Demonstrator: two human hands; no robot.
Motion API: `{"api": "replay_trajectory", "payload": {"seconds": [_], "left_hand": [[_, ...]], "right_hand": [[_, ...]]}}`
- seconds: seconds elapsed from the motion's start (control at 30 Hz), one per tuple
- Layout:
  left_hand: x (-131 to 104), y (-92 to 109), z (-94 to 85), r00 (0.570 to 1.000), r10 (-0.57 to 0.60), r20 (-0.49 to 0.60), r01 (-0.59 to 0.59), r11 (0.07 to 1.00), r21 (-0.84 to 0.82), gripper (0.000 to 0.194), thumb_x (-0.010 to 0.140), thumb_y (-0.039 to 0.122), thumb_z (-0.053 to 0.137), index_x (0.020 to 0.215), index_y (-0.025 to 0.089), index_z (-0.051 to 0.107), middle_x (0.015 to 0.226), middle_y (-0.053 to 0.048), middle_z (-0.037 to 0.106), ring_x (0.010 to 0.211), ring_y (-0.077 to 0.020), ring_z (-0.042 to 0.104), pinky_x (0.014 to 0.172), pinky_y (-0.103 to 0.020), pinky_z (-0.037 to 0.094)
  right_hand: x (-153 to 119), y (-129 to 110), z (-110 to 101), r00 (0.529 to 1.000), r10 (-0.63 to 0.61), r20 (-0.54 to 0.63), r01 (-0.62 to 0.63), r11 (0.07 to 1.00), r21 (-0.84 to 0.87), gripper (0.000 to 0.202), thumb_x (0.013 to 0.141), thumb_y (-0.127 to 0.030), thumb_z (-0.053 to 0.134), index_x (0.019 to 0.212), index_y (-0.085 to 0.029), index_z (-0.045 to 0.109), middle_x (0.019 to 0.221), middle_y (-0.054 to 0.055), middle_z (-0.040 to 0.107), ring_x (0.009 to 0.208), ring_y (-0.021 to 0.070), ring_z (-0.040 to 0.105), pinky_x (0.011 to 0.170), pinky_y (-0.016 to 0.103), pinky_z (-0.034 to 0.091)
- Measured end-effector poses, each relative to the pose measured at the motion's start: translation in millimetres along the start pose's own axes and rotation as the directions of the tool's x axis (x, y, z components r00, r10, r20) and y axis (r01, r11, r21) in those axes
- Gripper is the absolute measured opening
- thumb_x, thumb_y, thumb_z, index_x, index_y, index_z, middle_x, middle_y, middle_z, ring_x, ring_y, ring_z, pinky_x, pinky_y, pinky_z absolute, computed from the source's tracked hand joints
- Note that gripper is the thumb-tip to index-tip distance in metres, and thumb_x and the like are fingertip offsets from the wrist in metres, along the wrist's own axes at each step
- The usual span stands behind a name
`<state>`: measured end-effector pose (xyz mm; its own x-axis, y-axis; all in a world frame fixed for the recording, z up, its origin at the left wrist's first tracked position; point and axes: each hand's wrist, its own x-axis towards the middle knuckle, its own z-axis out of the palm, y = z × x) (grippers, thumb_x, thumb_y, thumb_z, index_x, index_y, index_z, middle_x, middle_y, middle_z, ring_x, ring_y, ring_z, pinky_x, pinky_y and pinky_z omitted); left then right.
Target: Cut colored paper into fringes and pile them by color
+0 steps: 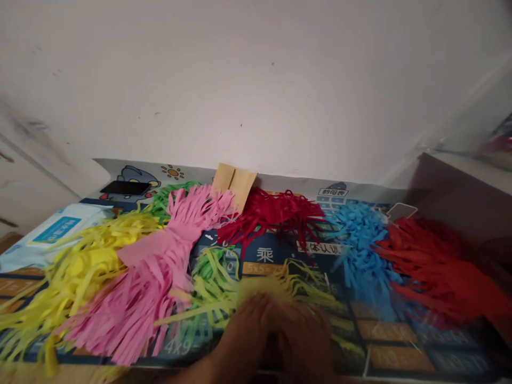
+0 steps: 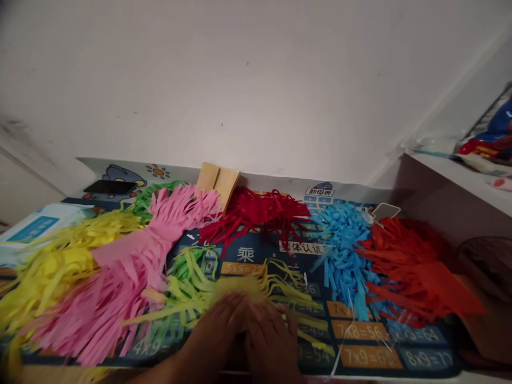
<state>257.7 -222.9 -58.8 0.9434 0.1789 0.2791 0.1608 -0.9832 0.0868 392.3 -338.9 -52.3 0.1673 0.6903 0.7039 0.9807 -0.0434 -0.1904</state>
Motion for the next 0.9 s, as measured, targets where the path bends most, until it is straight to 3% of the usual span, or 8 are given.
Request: {"api": "replay_trajectory", "payload": {"seconds": [0.07, 0.13, 0.23, 0.3, 0.43, 0.53, 0.7, 0.9], "left_hand": [[-5, -5, 20.9, 0.999, -0.017, 0.047, 0.019, 0.999, -0.035, 0.04, 0.088, 0.012, 0.045, 0.126, 0.017, 0.054, 0.125, -0.007, 0.065, 0.114, -0.0188, 0.059, 0.098, -0.031, 0.046], [-13, -14, 25.8, 0.996, 0.026, 0.091, -0.019, 0.996, -0.086, 0.041, 0.088, 0.014, 0.046, 0.129, 0.018, 0.052, 0.128, -0.007, 0.063, 0.118, -0.0193, 0.057, 0.102, -0.033, 0.044], [-24, -28, 9.9, 0.994, 0.079, 0.071, -0.062, 0.976, -0.208, 0.035, 0.087, 0.019, 0.052, 0.121, 0.019, 0.058, 0.122, -0.006, 0.066, 0.117, -0.0212, 0.057, 0.105, -0.038, 0.04], [-26, -34, -5.8, 0.999, 0.002, 0.035, 0.009, 0.947, -0.321, 0.027, 0.087, 0.018, 0.052, 0.111, 0.021, 0.063, 0.109, -0.005, 0.071, 0.107, -0.0203, 0.061, 0.099, -0.036, 0.043], [-13, -42, -24.0, 0.951, -0.304, 0.061, 0.301, 0.855, -0.422, 0.02, 0.092, 0.021, 0.049, 0.092, 0.023, 0.069, 0.088, -0.002, 0.072, 0.083, -0.0188, 0.065, 0.079, -0.034, 0.045], [2, -45, -22.7, 0.895, -0.437, 0.09, 0.442, 0.842, -0.309, 0.022, 0.093, 0.026, 0.049, 0.083, 0.022, 0.069, 0.079, -0.002, 0.072, 0.076, -0.0212, 0.065, 0.077, -0.038, 0.04], [18, -45, -16.8, 0.86, -0.485, 0.156, 0.498, 0.865, -0.055, 0.022, 0.09, 0.027, 0.05, 0.077, 0.019, 0.065, 0.066, -0.006, 0.07, 0.065, -0.0245, 0.065, 0.077, -0.043, 0.038], [22, -49, -12.5, 0.843, -0.515, 0.155, 0.523, 0.852, -0.017, 0.016, 0.087, 0.027, 0.053, 0.079, 0.02, 0.065, 0.063, -0.005, 0.069, 0.063, -0.0238, 0.065, 0.076, -0.041, 0.039]], "right_hand": [[-6, 3, 3, 0.997, -0.033, 0.07, 0.03, 0.999, 0.038, 0.025, 0.097, -0.02, 0.038, 0.098, -0.023, 0.063, 0.101, 0.003, 0.072, 0.099, 0.0201, 0.063, 0.105, 0.04, 0.023], [-13, 12, 6, 0.979, -0.063, 0.192, 0.049, 0.996, 0.078, 0.025, 0.096, -0.017, 0.039, 0.102, -0.023, 0.062, 0.102, 0.003, 0.072, 0.102, 0.0191, 0.062, 0.105, 0.04, 0.023], [-17, 27, 7, 0.888, -0.035, 0.459, -0.039, 0.988, 0.151, 0.026, 0.095, -0.013, 0.042, 0.095, -0.028, 0.064, 0.091, -0.003, 0.073, 0.094, 0.0172, 0.064, 0.097, 0.037, 0.029], [-13, 32, 2, 0.828, 0.042, 0.559, -0.169, 0.969, 0.178, 0.026, 0.094, -0.013, 0.045, 0.089, -0.029, 0.065, 0.09, -0.004, 0.072, 0.089, 0.0171, 0.064, 0.089, 0.035, 0.033], [8, 32, -4, 0.763, 0.256, 0.593, -0.415, 0.898, 0.146, 0.024, 0.094, -0.02, 0.046, 0.081, -0.024, 0.066, 0.083, -0.001, 0.071, 0.079, 0.0189, 0.062, 0.079, 0.033, 0.034], [27, 32, 5, 0.721, 0.337, 0.605, -0.439, 0.898, 0.022, 0.025, 0.095, -0.025, 0.048, 0.076, -0.021, 0.064, 0.075, 0.002, 0.069, 0.071, 0.0202, 0.06, 0.074, 0.033, 0.032], [47, 43, 27, 0.688, 0.328, 0.647, -0.345, 0.933, -0.105, 0.018, 0.094, -0.026, 0.055, 0.083, -0.021, 0.067, 0.081, 0.002, 0.072, 0.074, 0.0211, 0.062, 0.072, 0.032, 0.031], [46, 51, 34, 0.697, 0.348, 0.628, -0.386, 0.919, -0.081, 0.016, 0.091, -0.027, 0.06, 0.077, -0.023, 0.067, 0.073, -0.001, 0.07, 0.069, 0.0195, 0.061, 0.069, 0.031, 0.03]]}}
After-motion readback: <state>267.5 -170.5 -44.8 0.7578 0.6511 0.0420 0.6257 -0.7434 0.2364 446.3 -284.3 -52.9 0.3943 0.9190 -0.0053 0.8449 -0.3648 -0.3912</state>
